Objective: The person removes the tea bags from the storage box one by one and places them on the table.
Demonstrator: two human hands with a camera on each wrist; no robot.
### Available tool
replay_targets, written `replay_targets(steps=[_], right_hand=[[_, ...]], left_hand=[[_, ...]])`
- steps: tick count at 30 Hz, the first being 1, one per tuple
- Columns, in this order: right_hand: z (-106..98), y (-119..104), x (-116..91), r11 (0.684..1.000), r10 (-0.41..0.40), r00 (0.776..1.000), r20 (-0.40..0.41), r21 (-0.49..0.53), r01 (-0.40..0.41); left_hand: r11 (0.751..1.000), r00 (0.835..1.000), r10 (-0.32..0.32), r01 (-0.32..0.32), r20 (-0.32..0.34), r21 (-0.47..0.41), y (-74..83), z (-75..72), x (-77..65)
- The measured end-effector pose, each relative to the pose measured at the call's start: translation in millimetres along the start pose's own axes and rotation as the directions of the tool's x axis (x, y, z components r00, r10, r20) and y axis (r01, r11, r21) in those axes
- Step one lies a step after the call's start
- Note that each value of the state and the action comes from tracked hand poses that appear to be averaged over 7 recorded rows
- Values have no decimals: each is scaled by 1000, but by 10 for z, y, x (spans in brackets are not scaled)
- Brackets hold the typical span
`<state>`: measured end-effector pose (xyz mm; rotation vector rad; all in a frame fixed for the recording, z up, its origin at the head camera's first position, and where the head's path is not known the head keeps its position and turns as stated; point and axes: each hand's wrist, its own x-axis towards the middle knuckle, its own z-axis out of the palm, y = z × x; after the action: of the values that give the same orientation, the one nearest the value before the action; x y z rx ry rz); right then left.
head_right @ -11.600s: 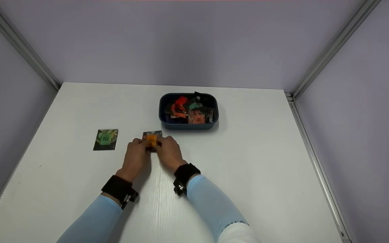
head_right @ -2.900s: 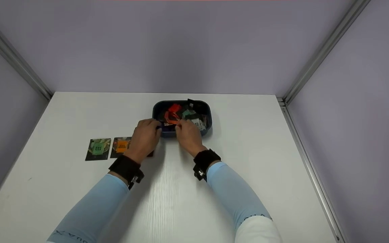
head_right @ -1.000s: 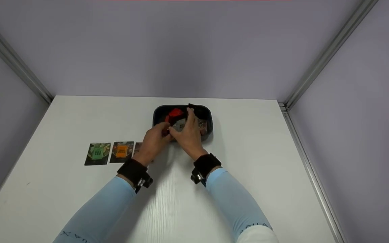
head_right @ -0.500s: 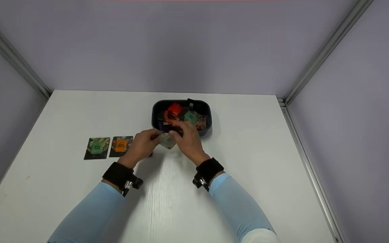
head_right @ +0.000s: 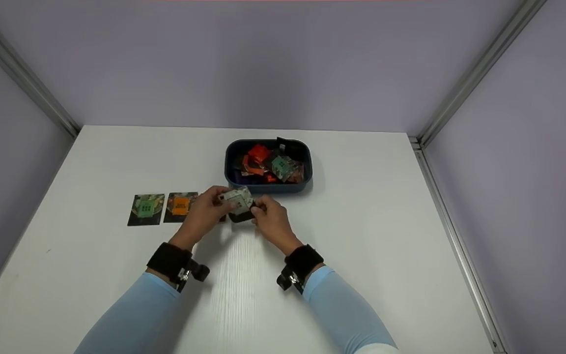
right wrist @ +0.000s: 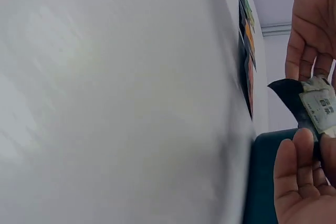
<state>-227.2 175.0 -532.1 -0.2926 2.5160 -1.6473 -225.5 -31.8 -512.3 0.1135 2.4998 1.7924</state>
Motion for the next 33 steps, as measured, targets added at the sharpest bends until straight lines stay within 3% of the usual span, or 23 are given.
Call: replay_targets(steps=[4, 12, 16, 18, 23, 28, 30, 33], right_hand=[[69, 78, -55, 991, 56, 998, -9, 119, -54], [64, 176, -195, 998, 60, 996, -60, 19, -59], [86, 195, -237, 997, 71, 996, -50, -15, -72], [105, 198, -241, 996, 82, 994, -72, -27, -84], [158, 218, -175, 993, 91, 984, -150, -54, -101], [189, 239, -77, 988, 78, 984, -162, -119, -98], [201, 241, -33, 983, 79, 984, -161, -150, -104], [224, 237, 21, 971, 72, 984, -163, -215, -106]], left_hand=[[998, 998, -64, 64, 5, -29, -108, 27, -68], [996, 996, -85, 85, -22, -16, -188, 94, -166], [993, 995, -68, 74, -69, 93, -221, 168, -205], [981, 996, -27, 43, -89, 187, -233, 209, -220], [922, 992, 106, -74, -65, 381, -241, 277, -244], [847, 977, 214, -183, -5, 499, -245, 315, -271], [803, 966, 260, -224, 14, 553, -243, 331, -286], [708, 942, 333, -283, 47, 647, -240, 369, -319]])
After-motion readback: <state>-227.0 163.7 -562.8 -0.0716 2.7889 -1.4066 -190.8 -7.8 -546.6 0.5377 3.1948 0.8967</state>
